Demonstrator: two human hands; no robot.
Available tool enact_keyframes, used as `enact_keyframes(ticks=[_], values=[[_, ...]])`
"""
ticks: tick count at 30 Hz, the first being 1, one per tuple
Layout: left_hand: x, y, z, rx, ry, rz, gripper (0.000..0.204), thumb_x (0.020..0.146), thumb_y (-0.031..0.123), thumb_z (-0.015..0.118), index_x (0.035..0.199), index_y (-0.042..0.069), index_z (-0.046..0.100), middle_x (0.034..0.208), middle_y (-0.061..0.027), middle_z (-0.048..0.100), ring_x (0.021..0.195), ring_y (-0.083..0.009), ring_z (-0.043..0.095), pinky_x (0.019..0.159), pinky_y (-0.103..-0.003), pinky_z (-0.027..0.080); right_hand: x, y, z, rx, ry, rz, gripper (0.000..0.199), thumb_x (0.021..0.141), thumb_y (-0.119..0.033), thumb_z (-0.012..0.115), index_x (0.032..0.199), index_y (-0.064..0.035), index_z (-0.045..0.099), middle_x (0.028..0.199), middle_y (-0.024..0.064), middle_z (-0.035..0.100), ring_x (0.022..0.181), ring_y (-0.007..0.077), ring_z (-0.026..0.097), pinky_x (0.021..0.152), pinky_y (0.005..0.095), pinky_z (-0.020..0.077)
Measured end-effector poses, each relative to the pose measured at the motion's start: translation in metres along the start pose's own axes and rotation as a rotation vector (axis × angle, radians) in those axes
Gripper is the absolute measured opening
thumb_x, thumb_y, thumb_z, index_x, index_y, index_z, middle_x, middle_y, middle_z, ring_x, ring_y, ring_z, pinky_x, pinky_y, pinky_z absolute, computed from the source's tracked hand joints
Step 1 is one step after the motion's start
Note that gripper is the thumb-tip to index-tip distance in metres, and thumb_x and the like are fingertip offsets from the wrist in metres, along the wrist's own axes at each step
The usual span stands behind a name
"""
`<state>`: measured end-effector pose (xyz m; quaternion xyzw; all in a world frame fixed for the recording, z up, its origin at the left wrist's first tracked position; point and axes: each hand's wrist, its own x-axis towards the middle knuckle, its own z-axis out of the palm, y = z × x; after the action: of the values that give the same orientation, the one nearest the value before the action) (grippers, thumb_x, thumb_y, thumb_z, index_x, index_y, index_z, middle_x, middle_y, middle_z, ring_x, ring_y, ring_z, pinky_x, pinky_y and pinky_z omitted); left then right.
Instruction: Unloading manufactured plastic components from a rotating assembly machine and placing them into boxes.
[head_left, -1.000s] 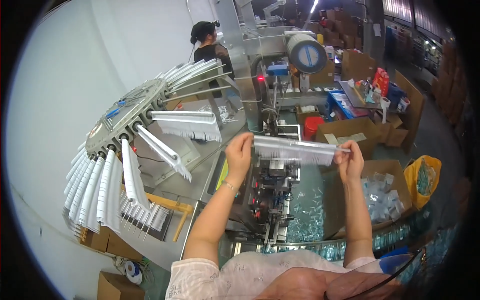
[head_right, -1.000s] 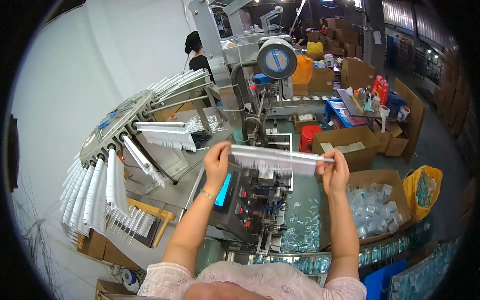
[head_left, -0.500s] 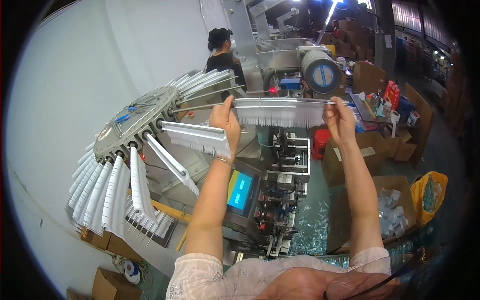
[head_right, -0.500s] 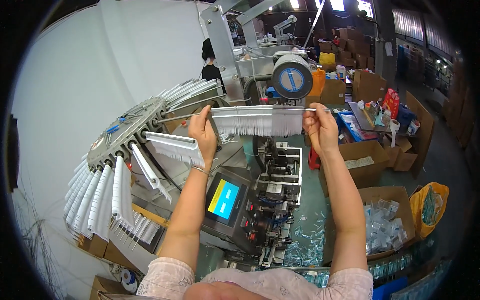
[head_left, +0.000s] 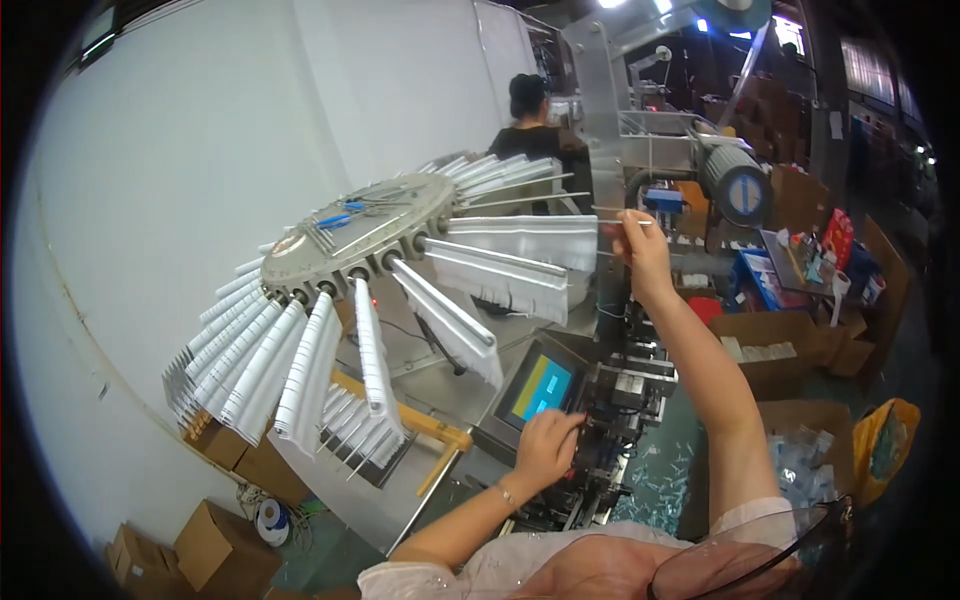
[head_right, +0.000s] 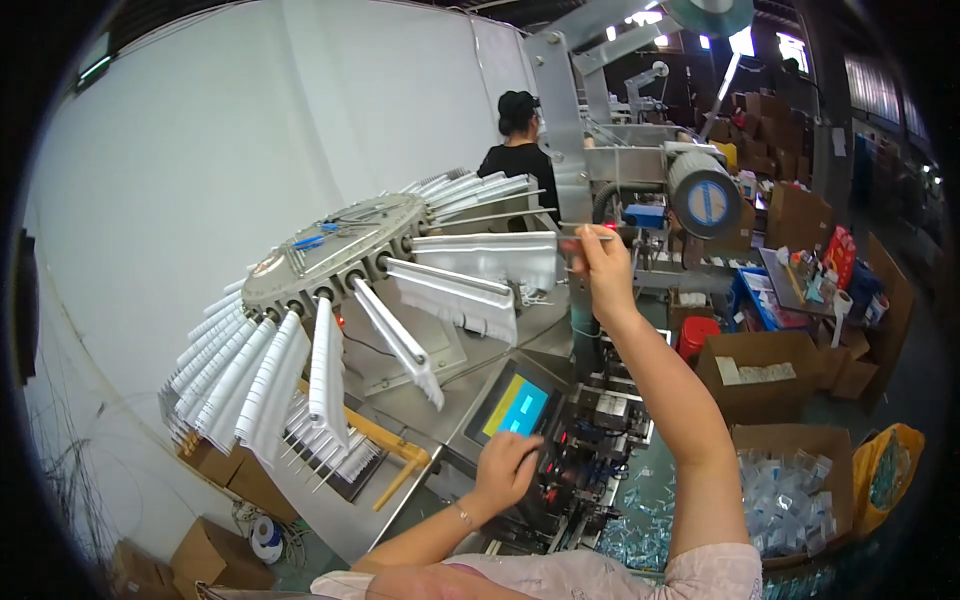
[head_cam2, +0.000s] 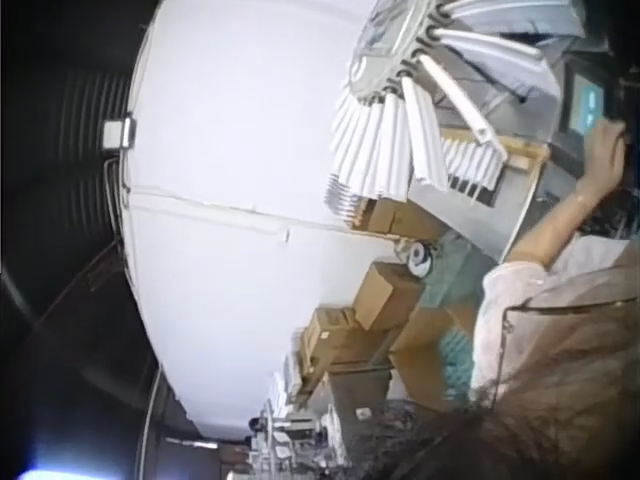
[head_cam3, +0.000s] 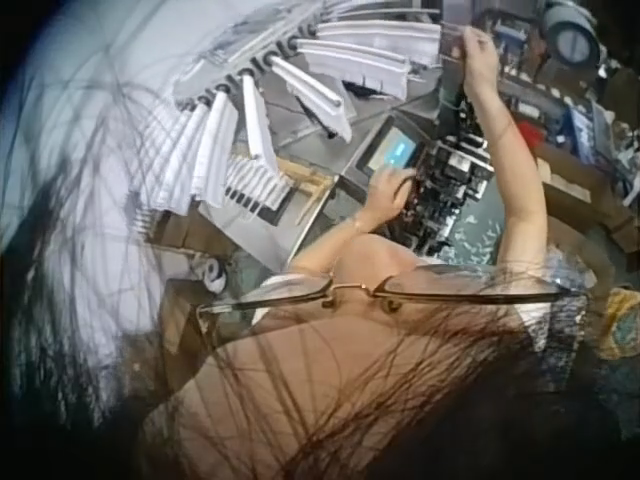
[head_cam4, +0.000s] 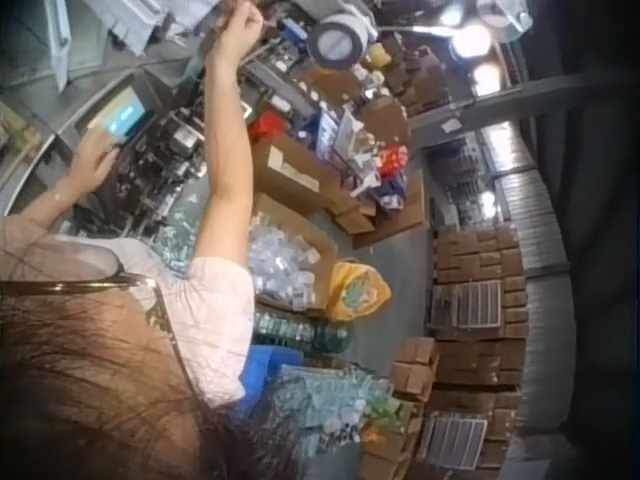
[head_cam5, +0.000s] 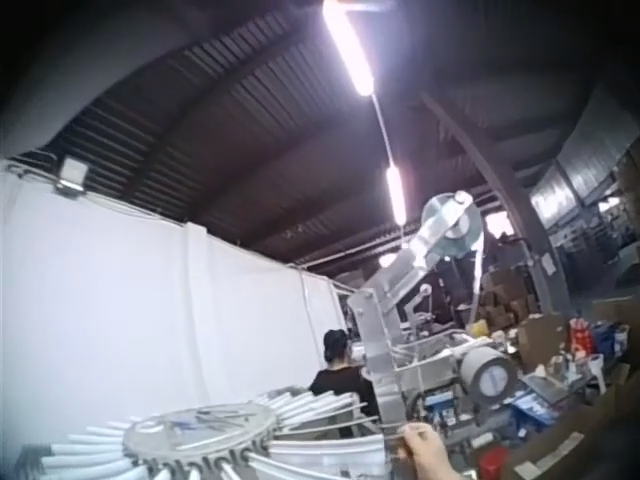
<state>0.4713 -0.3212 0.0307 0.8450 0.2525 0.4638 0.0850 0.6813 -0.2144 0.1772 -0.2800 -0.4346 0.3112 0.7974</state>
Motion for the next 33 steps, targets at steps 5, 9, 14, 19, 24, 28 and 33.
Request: enact_keyframes(ticks=[5,9,14,19,24,28,33], values=[[-0.051,-0.008,-0.037,-0.098,0.002,-0.054,0.012,0.071,0.002,0.055,0.082,0.004,0.058,0.07,-0.0109,0.051,0.063,-0.0265,0.051,0.055,-0.033,0.041,0.009,0.009,-0.004,-0.013,-0.024,0.027,0.023,0.086,-0.033,0.048,0.08,-0.0105,0.049,0.059,-0.0035,0.044,0.048,0.004,0.037,0.043,0.0168,0.0276],[-0.072,-0.004,-0.053,-0.183,-0.14,-0.245,0.011,0.073,0.003,0.053,0.083,0.002,0.057,0.069,-0.0108,0.052,0.062,-0.0267,0.052,0.055,-0.032,0.042,0.009,0.006,-0.008,0.262,-0.145,0.128,0.028,0.089,-0.034,0.04,0.076,-0.0101,0.048,0.058,-0.0026,0.043,0.048,0.0054,0.036,0.045,0.0168,0.0274],[-0.087,-0.017,-0.055,-0.252,-0.179,-0.256,0.011,0.074,0.003,0.054,0.084,0.002,0.058,0.07,-0.0107,0.052,0.061,-0.0255,0.052,0.054,-0.031,0.041,0.017,0.022,-0.006,0.08,-0.195,-0.026,0.032,0.09,-0.033,0.039,0.072,-0.0084,0.048,0.058,-0.0009,0.046,0.049,0.0064,0.039,0.046,0.0188,0.0316],[-0.09,-0.018,-0.066,-0.234,-0.168,-0.301,0.01,0.074,0.002,0.054,0.083,0.003,0.059,0.067,-0.01,0.052,0.058,-0.0246,0.052,0.052,-0.03,0.041,0.016,0.027,0.0,0.06,-0.189,-0.045,0.032,0.089,-0.034,0.041,0.071,-0.0088,0.049,0.058,-0.0015,0.045,0.049,0.0061,0.039,0.047,0.0184,0.0315],[-0.093,-0.022,-0.065,-0.244,-0.18,-0.322,0.01,0.073,0.002,0.054,0.082,0.003,0.059,0.066,-0.0094,0.052,0.057,-0.0235,0.052,0.051,-0.03,0.04,0.016,0.028,-0.004,0.071,-0.161,-0.041,0.032,0.089,-0.034,0.041,0.07,-0.0086,0.049,0.057,-0.0014,0.044,0.049,0.0063,0.039,0.045,0.0187,0.0315],[-0.093,-0.02,-0.064,-0.249,-0.17,-0.303,0.01,0.073,0.002,0.054,0.082,0.003,0.06,0.066,-0.0091,0.052,0.056,-0.0231,0.052,0.05,-0.03,0.04,0.013,0.028,-0.002,0.07,-0.165,-0.051,0.03,0.089,-0.034,0.039,0.072,-0.0102,0.048,0.058,-0.0011,0.046,0.048,0.0073,0.04,0.045,0.0194,0.0323],[-0.099,-0.018,-0.066,-0.242,-0.193,-0.324,0.01,0.073,0.003,0.054,0.081,0.003,0.059,0.066,-0.0088,0.052,0.056,-0.023,0.052,0.05,-0.03,0.04,0.01,0.019,-0.01,0.205,-0.135,-0.005,0.031,0.088,-0.036,0.042,0.075,-0.0094,0.051,0.059,-0.0004,0.048,0.049,0.0078,0.043,0.046,0.0189,0.034]])
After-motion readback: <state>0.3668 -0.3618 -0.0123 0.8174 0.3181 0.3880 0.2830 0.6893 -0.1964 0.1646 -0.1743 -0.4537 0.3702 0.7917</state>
